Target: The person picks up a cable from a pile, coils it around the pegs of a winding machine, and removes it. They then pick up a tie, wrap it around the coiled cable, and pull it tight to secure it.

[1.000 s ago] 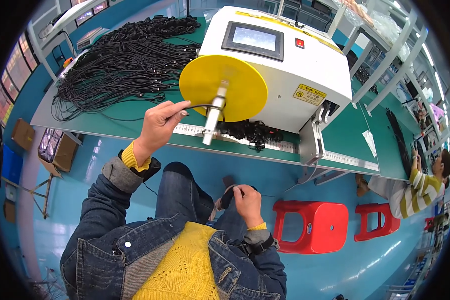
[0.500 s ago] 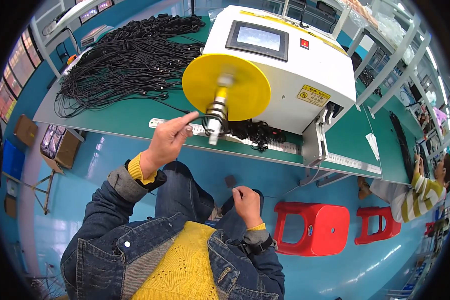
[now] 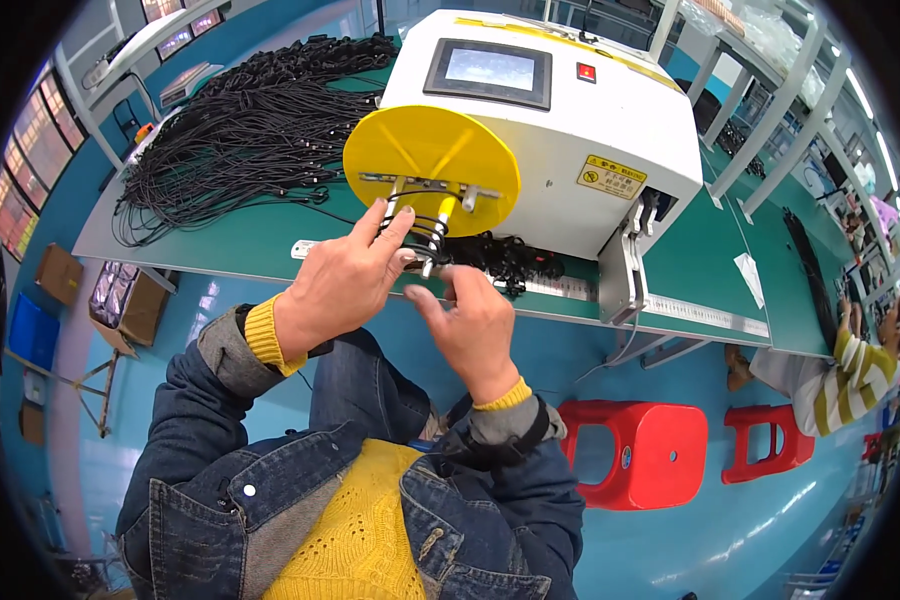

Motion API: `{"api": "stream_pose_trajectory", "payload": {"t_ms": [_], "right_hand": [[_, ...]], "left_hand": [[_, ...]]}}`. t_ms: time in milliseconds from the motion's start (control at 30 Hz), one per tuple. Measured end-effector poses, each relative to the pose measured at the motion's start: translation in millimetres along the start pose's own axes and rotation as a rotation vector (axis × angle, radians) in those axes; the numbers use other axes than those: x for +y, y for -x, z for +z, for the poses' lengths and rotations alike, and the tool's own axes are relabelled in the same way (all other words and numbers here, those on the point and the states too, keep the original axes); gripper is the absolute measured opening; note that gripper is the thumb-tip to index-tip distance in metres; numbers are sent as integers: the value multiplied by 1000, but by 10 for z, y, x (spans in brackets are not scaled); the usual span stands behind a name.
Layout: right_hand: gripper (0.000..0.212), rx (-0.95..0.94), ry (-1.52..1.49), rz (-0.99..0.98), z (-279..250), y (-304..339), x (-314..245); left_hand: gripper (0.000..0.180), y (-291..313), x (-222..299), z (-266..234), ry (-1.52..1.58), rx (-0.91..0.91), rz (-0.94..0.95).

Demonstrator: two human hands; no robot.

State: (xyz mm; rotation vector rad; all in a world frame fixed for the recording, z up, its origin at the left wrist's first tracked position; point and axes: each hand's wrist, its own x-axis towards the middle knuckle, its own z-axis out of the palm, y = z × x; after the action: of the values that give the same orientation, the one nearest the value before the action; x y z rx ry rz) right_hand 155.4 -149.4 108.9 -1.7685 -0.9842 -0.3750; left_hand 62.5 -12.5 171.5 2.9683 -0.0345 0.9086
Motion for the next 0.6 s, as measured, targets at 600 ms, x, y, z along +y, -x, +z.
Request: {"api": "stream_pose_trajectory", "payload": {"t_ms": [600], "right_hand": [[91, -112, -165, 16, 144, -366, 260]], "left_hand": [[69, -79, -347, 71, 260, -326, -51]]}}
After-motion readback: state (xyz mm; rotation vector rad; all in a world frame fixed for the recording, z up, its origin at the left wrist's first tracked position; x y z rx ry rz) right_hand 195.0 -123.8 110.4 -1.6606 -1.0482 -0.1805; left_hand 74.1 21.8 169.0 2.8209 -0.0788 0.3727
